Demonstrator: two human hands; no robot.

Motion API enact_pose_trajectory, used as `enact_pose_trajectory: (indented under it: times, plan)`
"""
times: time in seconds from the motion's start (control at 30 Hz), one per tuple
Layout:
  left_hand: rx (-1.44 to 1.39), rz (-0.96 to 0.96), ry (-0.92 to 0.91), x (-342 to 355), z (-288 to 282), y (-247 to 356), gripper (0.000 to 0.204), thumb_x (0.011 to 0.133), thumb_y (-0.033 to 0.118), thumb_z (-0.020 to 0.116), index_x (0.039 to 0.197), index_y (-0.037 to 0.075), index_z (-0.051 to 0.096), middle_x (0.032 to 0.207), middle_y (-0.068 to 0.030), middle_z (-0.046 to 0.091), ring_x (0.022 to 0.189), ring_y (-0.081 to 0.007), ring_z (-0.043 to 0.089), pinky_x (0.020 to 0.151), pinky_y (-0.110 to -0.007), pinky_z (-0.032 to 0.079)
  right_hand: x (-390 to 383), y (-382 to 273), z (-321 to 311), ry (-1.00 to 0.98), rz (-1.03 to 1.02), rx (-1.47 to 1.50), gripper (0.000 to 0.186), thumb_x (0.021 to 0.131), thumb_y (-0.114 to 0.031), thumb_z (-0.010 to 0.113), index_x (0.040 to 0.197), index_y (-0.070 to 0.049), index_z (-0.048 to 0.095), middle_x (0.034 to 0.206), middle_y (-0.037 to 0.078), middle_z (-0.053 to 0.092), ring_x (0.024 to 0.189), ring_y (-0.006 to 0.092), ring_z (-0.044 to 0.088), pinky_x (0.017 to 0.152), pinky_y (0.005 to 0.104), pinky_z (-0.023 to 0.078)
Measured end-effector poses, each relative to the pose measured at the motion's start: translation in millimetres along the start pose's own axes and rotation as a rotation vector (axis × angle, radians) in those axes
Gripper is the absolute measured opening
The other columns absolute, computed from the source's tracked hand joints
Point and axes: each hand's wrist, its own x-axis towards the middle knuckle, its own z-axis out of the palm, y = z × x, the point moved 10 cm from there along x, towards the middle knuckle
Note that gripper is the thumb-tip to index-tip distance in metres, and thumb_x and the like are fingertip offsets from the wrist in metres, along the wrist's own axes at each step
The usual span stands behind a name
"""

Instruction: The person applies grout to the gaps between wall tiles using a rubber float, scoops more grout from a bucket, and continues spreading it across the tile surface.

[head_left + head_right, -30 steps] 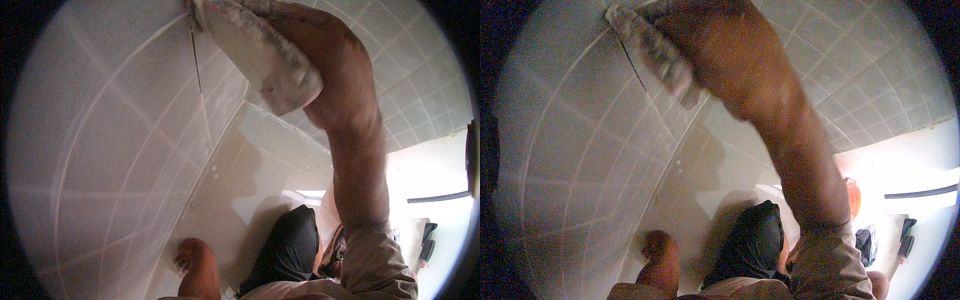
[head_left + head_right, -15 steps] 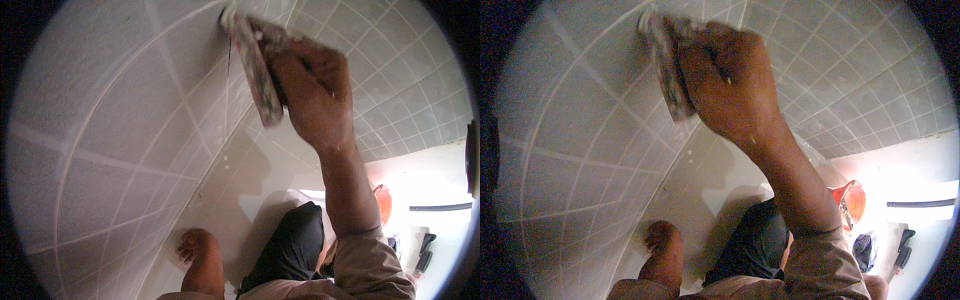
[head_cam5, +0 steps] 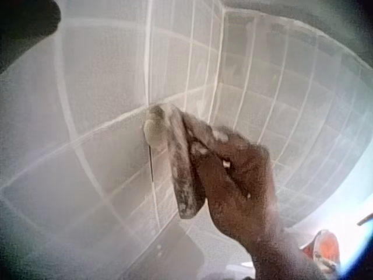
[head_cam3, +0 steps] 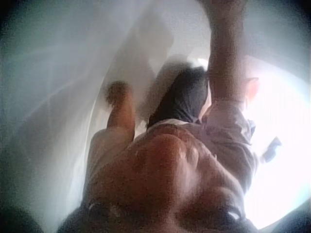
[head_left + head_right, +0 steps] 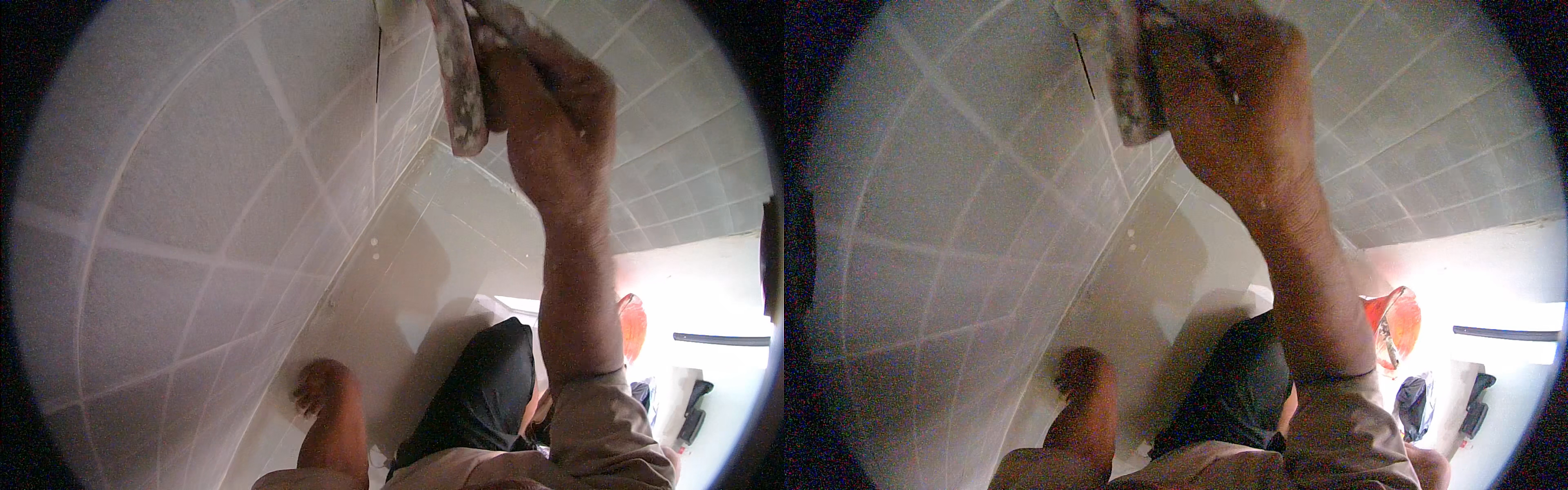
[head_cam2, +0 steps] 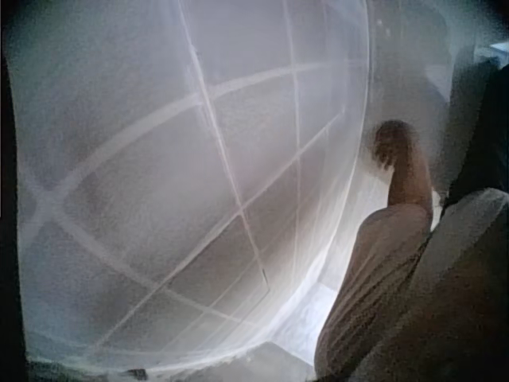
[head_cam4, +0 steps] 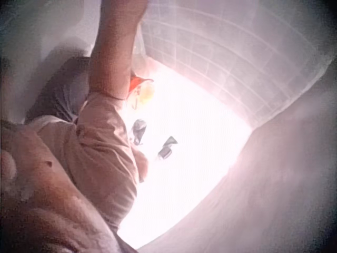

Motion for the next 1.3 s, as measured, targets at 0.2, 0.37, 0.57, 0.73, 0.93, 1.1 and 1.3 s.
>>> enact_pose_trajectory:
  times: [0.2,0.37,0.57,0.73,0.93,1.1,1.3]
  plan:
    - [-0.326,0.141,0.061,-40,-24,-31,0.066,0.107,0.048,0.019,0.161,0.011,0.017,0.168,-0.0148,0.019,0.152,-0.0345,0.025,0.122,-0.059,0.012,-18,-18,45,-0.226,-0.315,-0.398,0.024,0.098,-0.012,0.057,0.108,0.003,0.073,0.082,0.004,0.068,0.063,0.0085,0.059,0.057,0.0253,0.048]
    - [0.279,0.134,0.117,-3,-15,12,0.063,0.106,0.050,0.020,0.161,0.019,0.020,0.167,-0.0082,0.024,0.154,-0.0292,0.023,0.123,-0.057,0.012,-39,37,59,0.004,0.138,0.193,0.020,0.093,-0.009,0.056,0.100,0.002,0.071,0.073,0.010,0.062,0.064,0.0210,0.059,0.059,0.0319,0.048]
    - [1.005,-0.126,0.111,66,-4,7,0.059,0.106,0.052,0.026,0.159,0.028,0.029,0.166,-0.0003,0.029,0.152,-0.0244,0.028,0.123,-0.055,0.014,-64,28,73,-0.079,0.149,0.218,0.018,0.092,-0.002,0.060,0.106,0.002,0.071,0.086,0.010,0.064,0.074,0.0182,0.063,0.062,0.0294,0.049]
    - [0.338,0.062,0.300,6,-30,12,0.058,0.106,0.050,0.028,0.159,0.026,0.029,0.166,-0.0033,0.029,0.150,-0.0275,0.031,0.122,-0.057,0.015,-33,-3,41,0.236,-0.354,-0.083,0.024,0.087,0.003,0.068,0.111,0.000,0.073,0.091,0.009,0.069,0.079,0.0165,0.068,0.064,0.0301,0.054]
    - [-0.070,-0.098,0.227,-11,-22,-16,0.054,0.104,0.053,0.037,0.152,0.029,0.043,0.160,0.0026,0.042,0.146,-0.0272,0.039,0.119,-0.054,0.022,-34,20,38,0.359,-0.341,-0.448,0.024,0.077,0.002,0.073,0.101,-0.001,0.073,0.082,0.012,0.066,0.074,0.0281,0.067,0.066,0.0350,0.054]
    - [0.835,0.040,0.338,28,-12,28,0.051,0.105,0.051,0.037,0.149,0.028,0.049,0.152,0.0024,0.052,0.139,-0.0263,0.050,0.115,-0.054,0.029,-56,42,65,0.287,-0.330,-0.253,0.021,0.082,-0.001,0.071,0.103,-0.001,0.073,0.085,0.013,0.066,0.078,0.0277,0.066,0.068,0.0336,0.054]
    - [0.901,-0.130,0.358,44,-18,24,0.050,0.105,0.050,0.038,0.147,0.027,0.052,0.151,0.0024,0.053,0.138,-0.0261,0.051,0.115,-0.054,0.029,-61,46,69,0.301,-0.266,-0.215,0.022,0.080,-0.003,0.071,0.102,-0.005,0.072,0.086,0.015,0.065,0.080,0.0324,0.065,0.070,0.0381,0.054]
